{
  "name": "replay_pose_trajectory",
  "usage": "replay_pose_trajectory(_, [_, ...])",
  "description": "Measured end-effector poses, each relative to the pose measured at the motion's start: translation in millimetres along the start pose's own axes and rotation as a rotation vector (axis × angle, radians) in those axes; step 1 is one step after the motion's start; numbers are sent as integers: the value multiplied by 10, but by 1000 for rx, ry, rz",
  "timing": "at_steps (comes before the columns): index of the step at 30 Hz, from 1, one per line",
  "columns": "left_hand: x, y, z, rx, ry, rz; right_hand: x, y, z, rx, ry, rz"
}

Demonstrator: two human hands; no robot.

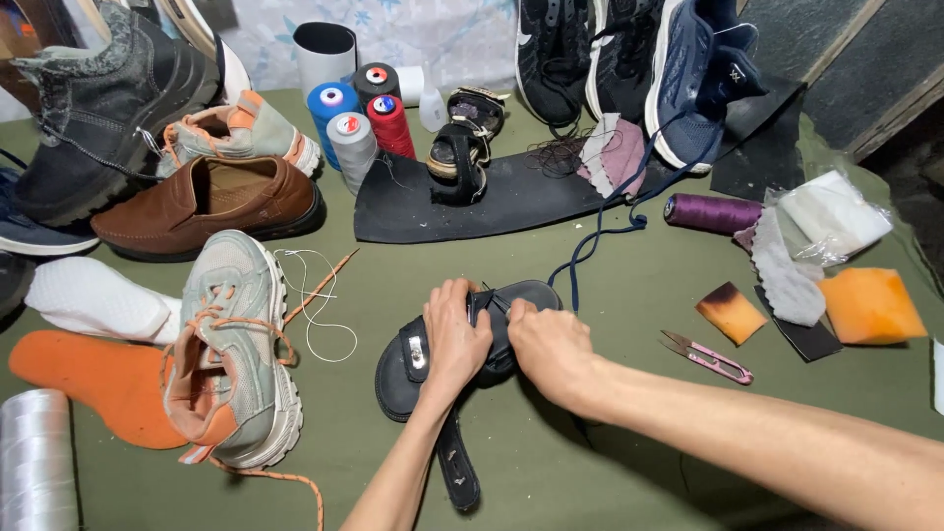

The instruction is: Hand-sewing a strap onto a black sandal using an awl and thread on a repair workbench.

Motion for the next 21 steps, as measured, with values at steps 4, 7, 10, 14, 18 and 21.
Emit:
replay_pose_trajectory(4, [8, -10, 5, -6, -7, 7, -323, 298, 293, 307, -249, 583])
replay_pose_trajectory(7, [26, -33, 0, -12, 12, -3, -315, 493, 174, 550, -688, 1416])
replay_pose_trajectory(10, [25, -17, 0, -19, -10, 8, -300, 380, 192, 585, -685, 1471])
replay_pose_trajectory(14, [1, -13, -17, -21, -10, 8, -166, 78, 107, 144, -93, 352])
replay_pose_trajectory(18, [1, -13, -11, -27, -8, -9, -49, 81, 36, 36, 21, 18])
replay_pose_trajectory(21, [0, -21, -2, -22, -5, 12, -248, 281, 290, 197, -166, 559])
Point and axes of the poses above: each hand's wrist, its own z-axis towards the middle knuckle, its own y-axis out of the back of the hand, x = y × z, the point moved 1 cm from there along z, towards the middle knuckle, and after that the axes turned 8 degrees about -x, right-handed, at the moved point
